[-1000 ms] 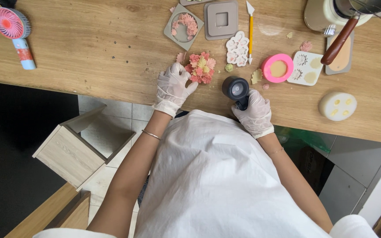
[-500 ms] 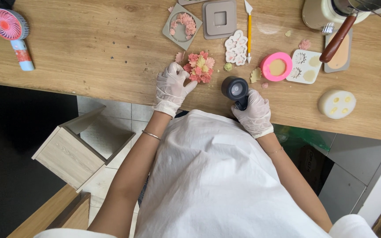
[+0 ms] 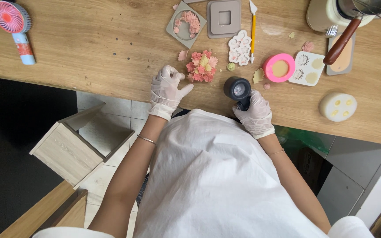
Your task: The recorder is using a heat tool and a spoon to assemble and melt small wax floral decorations on a workbench.
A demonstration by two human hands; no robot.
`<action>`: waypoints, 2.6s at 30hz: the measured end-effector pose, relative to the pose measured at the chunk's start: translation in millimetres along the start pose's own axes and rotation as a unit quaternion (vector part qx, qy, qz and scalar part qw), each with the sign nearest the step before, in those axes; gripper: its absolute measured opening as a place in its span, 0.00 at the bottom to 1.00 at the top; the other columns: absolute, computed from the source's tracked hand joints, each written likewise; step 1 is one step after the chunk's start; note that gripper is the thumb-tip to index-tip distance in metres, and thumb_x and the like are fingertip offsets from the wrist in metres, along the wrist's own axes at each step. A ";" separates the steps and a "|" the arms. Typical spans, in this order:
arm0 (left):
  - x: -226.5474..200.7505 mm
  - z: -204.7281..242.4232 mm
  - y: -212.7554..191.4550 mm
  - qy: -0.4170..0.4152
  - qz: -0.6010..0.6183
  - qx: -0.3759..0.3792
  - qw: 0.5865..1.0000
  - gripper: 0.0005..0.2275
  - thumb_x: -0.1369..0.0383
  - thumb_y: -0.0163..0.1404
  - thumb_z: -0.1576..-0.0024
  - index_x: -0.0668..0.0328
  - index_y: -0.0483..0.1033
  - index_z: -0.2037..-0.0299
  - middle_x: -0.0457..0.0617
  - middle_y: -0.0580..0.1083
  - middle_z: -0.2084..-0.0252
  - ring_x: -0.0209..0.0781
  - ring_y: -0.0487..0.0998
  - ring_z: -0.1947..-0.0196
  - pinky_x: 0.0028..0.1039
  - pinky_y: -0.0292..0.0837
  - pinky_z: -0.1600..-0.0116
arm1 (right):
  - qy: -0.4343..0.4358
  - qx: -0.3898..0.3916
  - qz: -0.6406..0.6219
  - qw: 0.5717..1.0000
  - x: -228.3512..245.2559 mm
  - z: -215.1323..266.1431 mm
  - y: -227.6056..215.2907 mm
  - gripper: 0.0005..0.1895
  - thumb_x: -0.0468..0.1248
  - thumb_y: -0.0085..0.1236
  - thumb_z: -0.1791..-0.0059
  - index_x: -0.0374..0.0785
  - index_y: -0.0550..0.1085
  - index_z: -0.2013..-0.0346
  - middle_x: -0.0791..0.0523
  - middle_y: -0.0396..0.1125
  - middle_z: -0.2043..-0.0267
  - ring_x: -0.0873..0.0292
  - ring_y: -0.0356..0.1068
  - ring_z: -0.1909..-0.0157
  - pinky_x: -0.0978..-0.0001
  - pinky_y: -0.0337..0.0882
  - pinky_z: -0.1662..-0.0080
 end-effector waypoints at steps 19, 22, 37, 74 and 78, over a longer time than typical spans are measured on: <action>79.7 57.6 62.6 -0.257 0.351 -0.106 0.894 0.12 0.59 0.52 0.34 0.61 0.75 0.59 0.45 0.78 0.63 0.32 0.76 0.67 0.26 0.74 0.62 | 0.055 0.025 -0.130 0.990 -31.2 7.4 -12.9 0.23 0.31 0.62 0.58 0.38 0.67 0.50 0.57 0.64 0.66 0.61 0.64 0.66 0.68 0.69 0.58; 91.2 50.0 73.1 -0.378 0.457 -0.104 0.798 0.14 0.58 0.48 0.35 0.61 0.76 0.63 0.44 0.78 0.69 0.29 0.74 0.76 0.23 0.71 0.73 | 0.061 0.023 -0.135 0.989 -46.4 1.7 -16.7 0.23 0.30 0.61 0.59 0.39 0.67 0.50 0.59 0.65 0.66 0.63 0.63 0.66 0.70 0.68 0.59; 63.8 47.9 39.8 -0.305 0.096 -0.176 0.931 0.16 0.56 0.44 0.34 0.56 0.76 0.68 0.50 0.79 0.69 0.53 0.78 0.67 0.42 0.72 0.59 | 0.069 0.066 -0.180 0.979 -64.7 11.1 -12.0 0.19 0.30 0.63 0.60 0.38 0.68 0.56 0.61 0.63 0.69 0.67 0.61 0.68 0.74 0.66 0.61; -34.1 24.4 -5.4 -0.156 0.024 -0.131 0.979 0.26 0.49 0.66 0.51 0.49 0.74 0.48 0.53 0.67 0.45 0.50 0.72 0.49 0.43 0.67 0.46 | -0.104 0.071 -0.106 0.986 13.1 -50.2 -13.0 0.24 0.35 0.69 0.57 0.36 0.67 0.50 0.56 0.68 0.62 0.63 0.67 0.63 0.69 0.71 0.56; -33.3 17.9 1.3 -0.141 0.002 -0.141 0.980 0.26 0.49 0.66 0.53 0.50 0.76 0.50 0.51 0.67 0.46 0.49 0.72 0.47 0.45 0.66 0.48 | -0.122 0.078 -0.148 0.978 32.6 -48.2 -15.8 0.29 0.34 0.68 0.59 0.35 0.68 0.46 0.55 0.69 0.60 0.62 0.68 0.60 0.67 0.72 0.56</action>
Point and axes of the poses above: each hand's wrist, its own z-axis away from the middle knuckle, its own y-axis out of the palm, x = y × z, the point moved 9 cm from there along -z, towards the middle knuckle
